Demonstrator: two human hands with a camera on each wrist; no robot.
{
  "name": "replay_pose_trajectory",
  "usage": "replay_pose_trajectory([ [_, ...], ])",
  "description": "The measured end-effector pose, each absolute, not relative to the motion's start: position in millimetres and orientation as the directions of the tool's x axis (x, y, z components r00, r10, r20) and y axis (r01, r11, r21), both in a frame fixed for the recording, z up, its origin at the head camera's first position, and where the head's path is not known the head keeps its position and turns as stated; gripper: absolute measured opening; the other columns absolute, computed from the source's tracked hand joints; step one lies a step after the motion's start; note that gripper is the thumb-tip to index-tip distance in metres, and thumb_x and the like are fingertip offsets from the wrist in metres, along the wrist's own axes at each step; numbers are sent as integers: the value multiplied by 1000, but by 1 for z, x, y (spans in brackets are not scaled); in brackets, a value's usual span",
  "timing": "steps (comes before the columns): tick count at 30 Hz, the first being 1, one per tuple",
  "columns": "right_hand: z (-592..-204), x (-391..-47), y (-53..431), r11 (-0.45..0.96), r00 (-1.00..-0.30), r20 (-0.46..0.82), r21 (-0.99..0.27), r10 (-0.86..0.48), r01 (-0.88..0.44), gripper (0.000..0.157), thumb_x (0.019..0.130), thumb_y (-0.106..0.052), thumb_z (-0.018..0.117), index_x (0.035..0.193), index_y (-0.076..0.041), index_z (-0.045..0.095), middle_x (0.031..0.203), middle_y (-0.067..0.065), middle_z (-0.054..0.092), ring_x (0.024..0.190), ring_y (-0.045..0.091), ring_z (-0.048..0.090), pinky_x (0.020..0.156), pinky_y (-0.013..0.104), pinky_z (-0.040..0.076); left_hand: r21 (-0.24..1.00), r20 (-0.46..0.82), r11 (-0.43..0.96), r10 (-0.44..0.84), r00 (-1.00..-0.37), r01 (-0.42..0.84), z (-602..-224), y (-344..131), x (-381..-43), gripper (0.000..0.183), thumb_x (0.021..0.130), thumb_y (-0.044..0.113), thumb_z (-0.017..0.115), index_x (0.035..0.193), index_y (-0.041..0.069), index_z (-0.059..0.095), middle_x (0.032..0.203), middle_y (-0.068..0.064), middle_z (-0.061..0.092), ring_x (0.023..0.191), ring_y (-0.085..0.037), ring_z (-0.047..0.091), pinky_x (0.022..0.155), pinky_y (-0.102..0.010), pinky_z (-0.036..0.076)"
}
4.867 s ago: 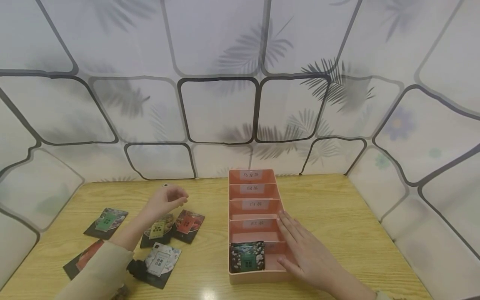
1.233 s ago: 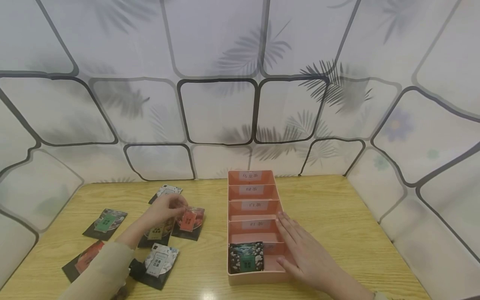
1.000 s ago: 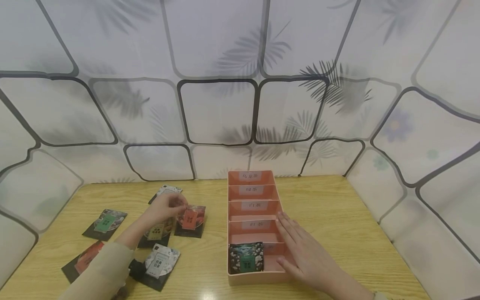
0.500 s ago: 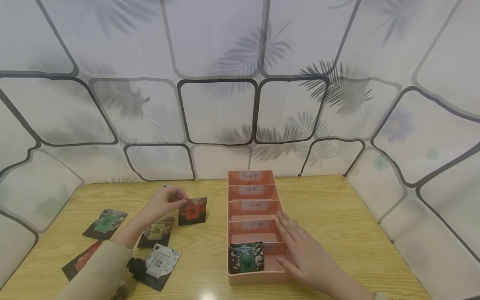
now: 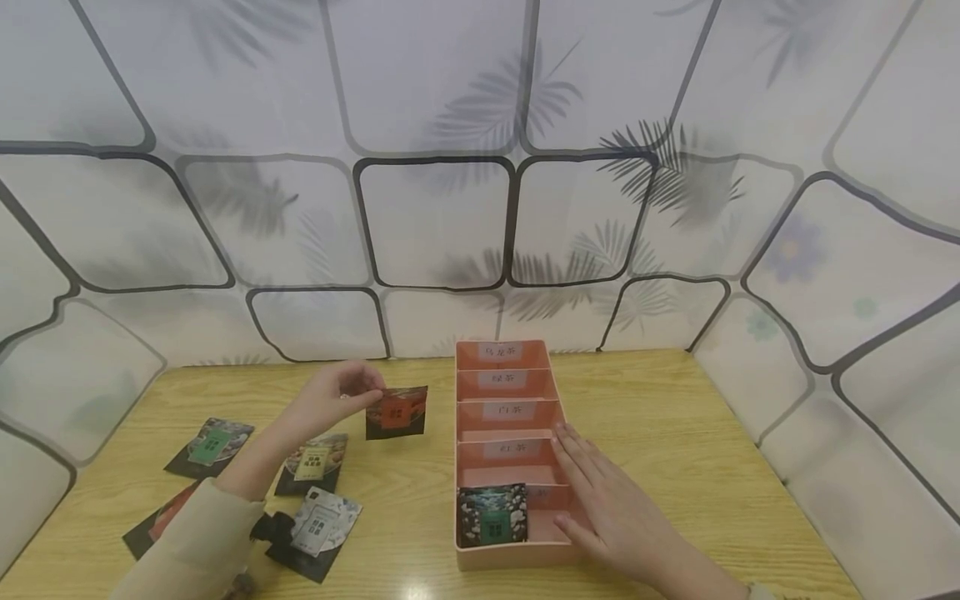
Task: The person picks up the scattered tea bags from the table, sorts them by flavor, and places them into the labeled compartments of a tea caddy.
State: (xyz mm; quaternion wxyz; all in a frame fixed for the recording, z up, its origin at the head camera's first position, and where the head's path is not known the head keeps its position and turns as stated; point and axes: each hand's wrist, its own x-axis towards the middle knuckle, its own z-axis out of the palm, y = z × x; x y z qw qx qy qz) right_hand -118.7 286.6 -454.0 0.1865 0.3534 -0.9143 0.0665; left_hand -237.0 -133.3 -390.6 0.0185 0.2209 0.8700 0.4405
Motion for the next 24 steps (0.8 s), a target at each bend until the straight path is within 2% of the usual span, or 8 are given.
replay_pose_trajectory([
  [8, -454, -119, 286, 745, -686, 383, 8, -619, -667, 87, 96, -37, 74, 163, 3, 35, 170, 22, 37, 167, 13, 11, 132, 16, 0, 744, 184, 526, 431, -883, 412, -368, -118, -222, 4, 102, 13, 72, 103, 10, 74, 95, -3, 74, 86, -11, 68, 77, -30, 56],
  [14, -455, -119, 286, 751, -696, 381, -6, -608, -660, 88, 94, -35, 76, 163, 2, 36, 168, 23, 39, 167, 11, 10, 131, 14, -1, 762, 226, 466, 459, -859, 449, -360, -105, -216, 4, 102, 10, 72, 104, 8, 73, 94, -5, 73, 86, -13, 66, 78, -32, 56],
  [20, -454, -119, 286, 744, -686, 387, 3, -617, -668, 87, 95, -37, 75, 163, 2, 35, 169, 22, 38, 167, 12, 10, 132, 15, 0, 769, 246, 441, 464, -851, 463, -356, -93, -212, 4, 101, 10, 73, 104, 7, 74, 95, -5, 74, 85, -11, 66, 78, -29, 56],
  [24, -454, -120, 286, 738, -675, 399, 8, -621, -675, 85, 98, -39, 72, 163, 3, 35, 170, 22, 36, 167, 14, 12, 132, 16, 1, 756, 297, 425, 454, -840, 497, -353, -85, -210, 5, 100, 10, 75, 104, 7, 74, 95, -5, 75, 85, -12, 67, 80, -31, 58],
])
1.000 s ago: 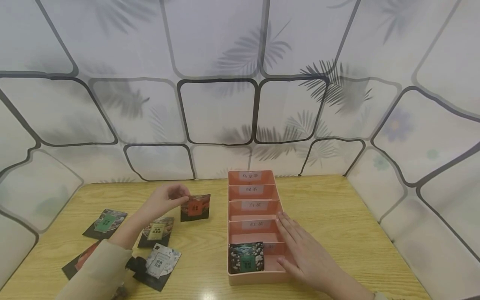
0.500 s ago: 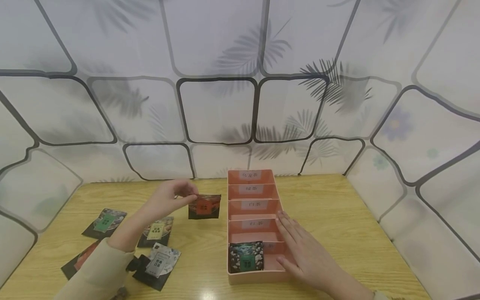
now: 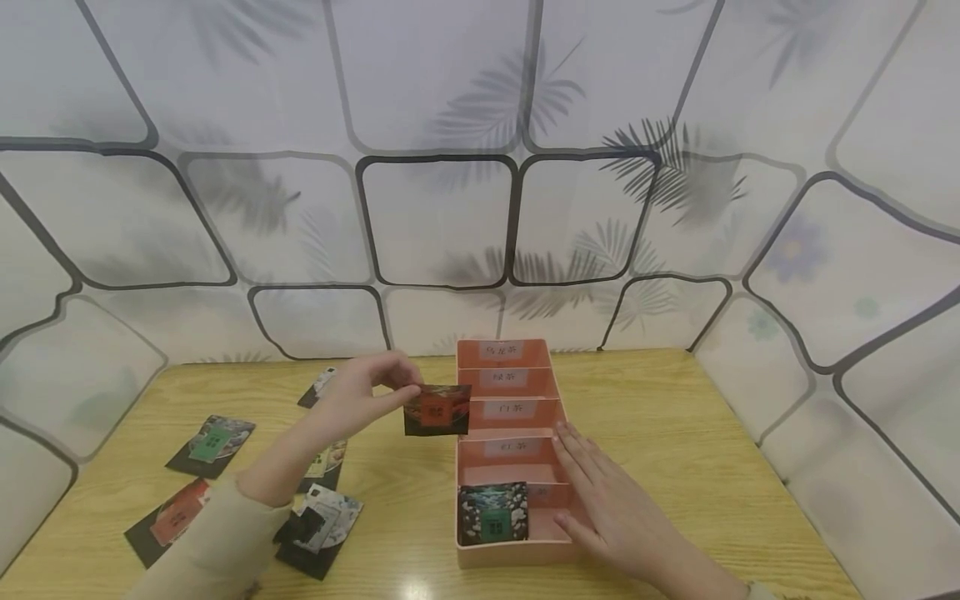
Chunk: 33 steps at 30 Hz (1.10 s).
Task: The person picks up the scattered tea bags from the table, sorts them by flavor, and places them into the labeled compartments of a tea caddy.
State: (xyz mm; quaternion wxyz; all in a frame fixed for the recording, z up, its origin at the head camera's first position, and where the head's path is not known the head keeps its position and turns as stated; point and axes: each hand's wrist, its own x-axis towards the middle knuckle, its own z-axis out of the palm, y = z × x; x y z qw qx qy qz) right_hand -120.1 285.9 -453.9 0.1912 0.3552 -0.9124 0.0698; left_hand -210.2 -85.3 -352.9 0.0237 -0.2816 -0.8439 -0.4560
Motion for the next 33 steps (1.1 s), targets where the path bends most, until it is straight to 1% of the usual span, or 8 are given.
replay_pose_trajectory([
  [3, -454, -120, 286, 735, -670, 405, 8, -622, -678, 84, 99, -40, 70, 162, 3, 36, 170, 22, 37, 167, 15, 13, 132, 16, 2, 751, 339, 402, 445, -829, 523, -351, -79, -209, 5, 99, 9, 75, 103, 6, 74, 96, -6, 75, 85, -14, 68, 81, -33, 59],
  [5, -454, -120, 286, 734, -668, 408, 7, -623, -680, 84, 99, -41, 70, 162, 4, 36, 170, 22, 37, 167, 15, 13, 132, 16, 2, 757, 353, 386, 436, -828, 527, -350, -75, -209, 4, 99, 8, 75, 103, 6, 75, 96, -7, 76, 85, -15, 68, 81, -33, 59],
  [11, -454, -121, 286, 728, -661, 413, 8, -627, -685, 84, 99, -40, 70, 163, 3, 35, 169, 24, 38, 167, 16, 14, 132, 17, 2, 779, 364, 342, 435, -824, 525, -353, -63, -211, 4, 99, 7, 75, 103, 7, 75, 99, -9, 76, 86, -14, 68, 80, -29, 59],
  [16, -456, -121, 287, 736, -673, 399, 6, -623, -677, 86, 98, -37, 72, 164, 2, 33, 169, 24, 37, 167, 16, 12, 132, 17, 1, 798, 380, 296, 430, -819, 525, -358, -50, -210, 6, 99, 5, 75, 105, 6, 75, 100, -10, 75, 86, -14, 68, 80, -27, 59],
  [25, -458, -121, 287, 745, -691, 377, -1, -617, -667, 87, 96, -35, 74, 164, 2, 33, 170, 24, 36, 167, 16, 10, 132, 17, -1, 831, 376, 235, 432, -820, 505, -375, -31, -208, 5, 99, 7, 74, 105, 7, 75, 99, -9, 76, 84, -11, 67, 78, -26, 59],
  [33, -456, -121, 286, 741, -686, 384, -10, -618, -672, 89, 95, -33, 75, 165, 2, 32, 170, 24, 35, 167, 15, 10, 132, 16, -1, 837, 323, 272, 455, -830, 475, -394, -22, -208, 5, 100, 9, 74, 104, 6, 75, 98, -8, 76, 82, -8, 65, 78, -24, 58],
])
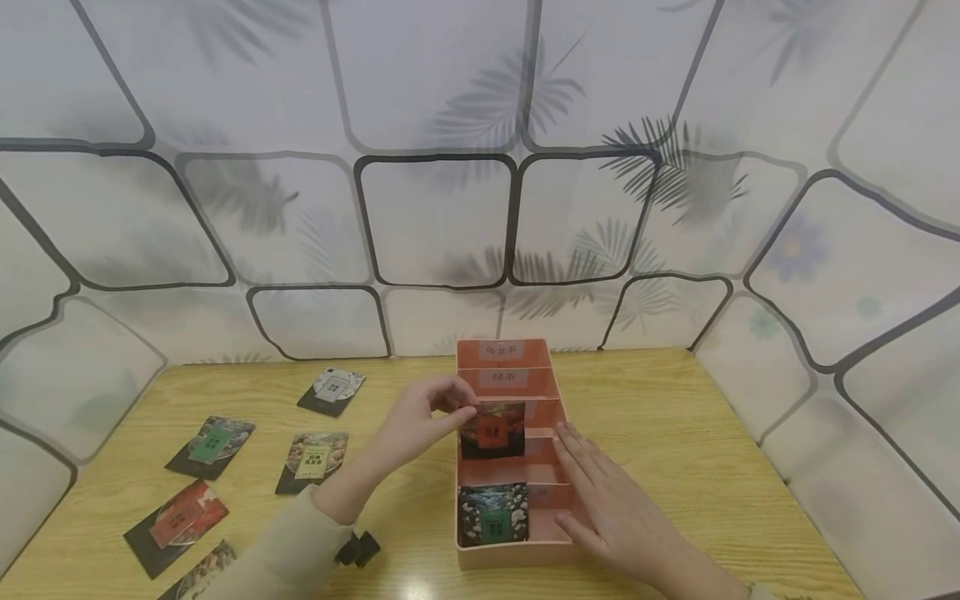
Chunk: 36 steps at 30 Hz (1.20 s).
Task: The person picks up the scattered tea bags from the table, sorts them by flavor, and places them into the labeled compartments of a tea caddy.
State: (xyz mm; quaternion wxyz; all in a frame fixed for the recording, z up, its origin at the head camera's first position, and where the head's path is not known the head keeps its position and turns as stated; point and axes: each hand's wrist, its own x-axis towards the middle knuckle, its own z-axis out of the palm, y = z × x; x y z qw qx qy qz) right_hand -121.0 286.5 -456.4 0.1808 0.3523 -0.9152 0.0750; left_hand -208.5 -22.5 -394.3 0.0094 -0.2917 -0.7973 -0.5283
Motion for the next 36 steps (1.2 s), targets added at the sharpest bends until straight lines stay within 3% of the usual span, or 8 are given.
replay_pose_trajectory([
  [11, -457, -120, 288, 744, -698, 366, -22, -615, -667, 90, 95, -33, 75, 166, 0, 30, 172, 22, 32, 167, 16, 9, 132, 18, 0, 822, 275, 336, 476, -836, 461, -413, -23, -213, 4, 97, 3, 75, 100, 5, 74, 96, -9, 75, 79, -5, 63, 72, -20, 55],
  [24, -457, -120, 288, 730, -668, 404, -2, -625, -684, 85, 100, -38, 70, 164, 3, 33, 170, 24, 34, 167, 17, 12, 133, 18, 2, 763, 214, 432, 532, -819, 480, -426, -23, -214, 9, 94, 3, 79, 93, 12, 76, 91, -1, 75, 79, -4, 63, 74, -19, 56],
  [31, -457, -120, 287, 744, -693, 383, -21, -611, -668, 87, 95, -33, 74, 164, 3, 33, 171, 24, 34, 167, 14, 8, 132, 17, 0, 678, 262, 484, 544, -797, 553, -425, -21, -211, 11, 92, 2, 81, 91, 12, 76, 90, -1, 74, 80, -8, 65, 75, -25, 59],
  [36, -457, -120, 287, 744, -688, 397, -18, -608, -668, 88, 93, -32, 76, 163, 4, 35, 168, 25, 37, 167, 14, 9, 132, 16, 0, 670, 254, 493, 550, -796, 555, -425, -21, -211, 10, 93, 3, 81, 92, 12, 76, 91, -1, 73, 82, -9, 65, 75, -23, 58],
])
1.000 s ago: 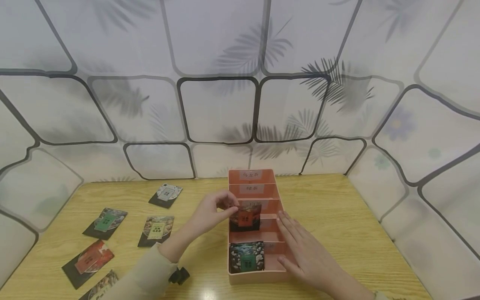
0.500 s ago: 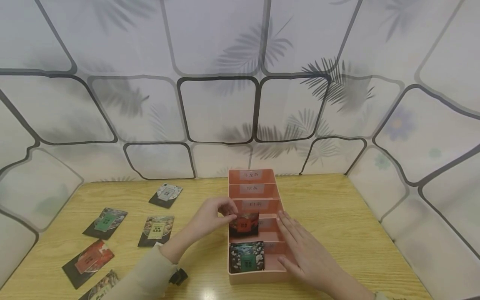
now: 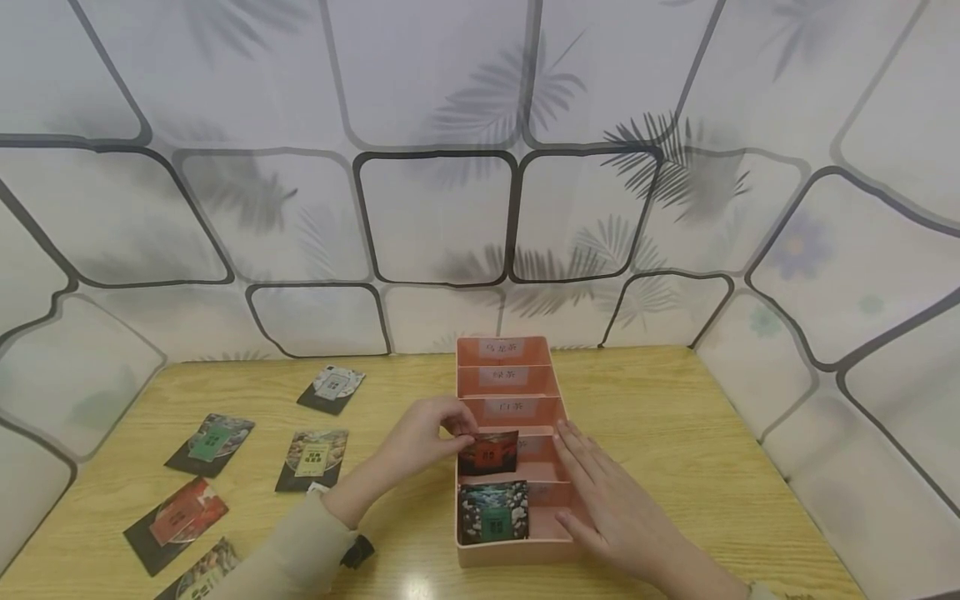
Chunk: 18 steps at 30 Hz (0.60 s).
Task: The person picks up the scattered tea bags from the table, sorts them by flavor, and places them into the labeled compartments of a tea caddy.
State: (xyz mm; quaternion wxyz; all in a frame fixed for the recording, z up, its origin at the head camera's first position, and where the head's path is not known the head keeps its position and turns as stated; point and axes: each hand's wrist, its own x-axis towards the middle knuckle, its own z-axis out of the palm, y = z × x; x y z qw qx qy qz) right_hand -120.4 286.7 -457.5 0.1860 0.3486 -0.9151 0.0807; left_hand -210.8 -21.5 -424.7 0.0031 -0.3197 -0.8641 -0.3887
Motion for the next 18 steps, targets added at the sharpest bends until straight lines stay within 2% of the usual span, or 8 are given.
replay_pose_trajectory([
  [6, -457, -121, 286, 748, -691, 398, -17, -603, -663, 88, 93, -33, 76, 163, 3, 35, 169, 24, 38, 167, 12, 9, 132, 15, 0, 694, 222, 483, 562, -797, 534, -423, -23, -211, 8, 96, 5, 78, 95, 12, 77, 95, -1, 74, 84, -8, 66, 77, -20, 57],
  [18, -456, -120, 286, 744, -690, 390, -16, -610, -668, 88, 94, -33, 75, 163, 3, 34, 169, 25, 36, 167, 13, 7, 132, 16, -1, 698, 223, 467, 579, -784, 543, -419, -27, -212, 7, 100, 7, 74, 99, 14, 77, 99, -2, 76, 85, -10, 69, 77, -21, 58],
])
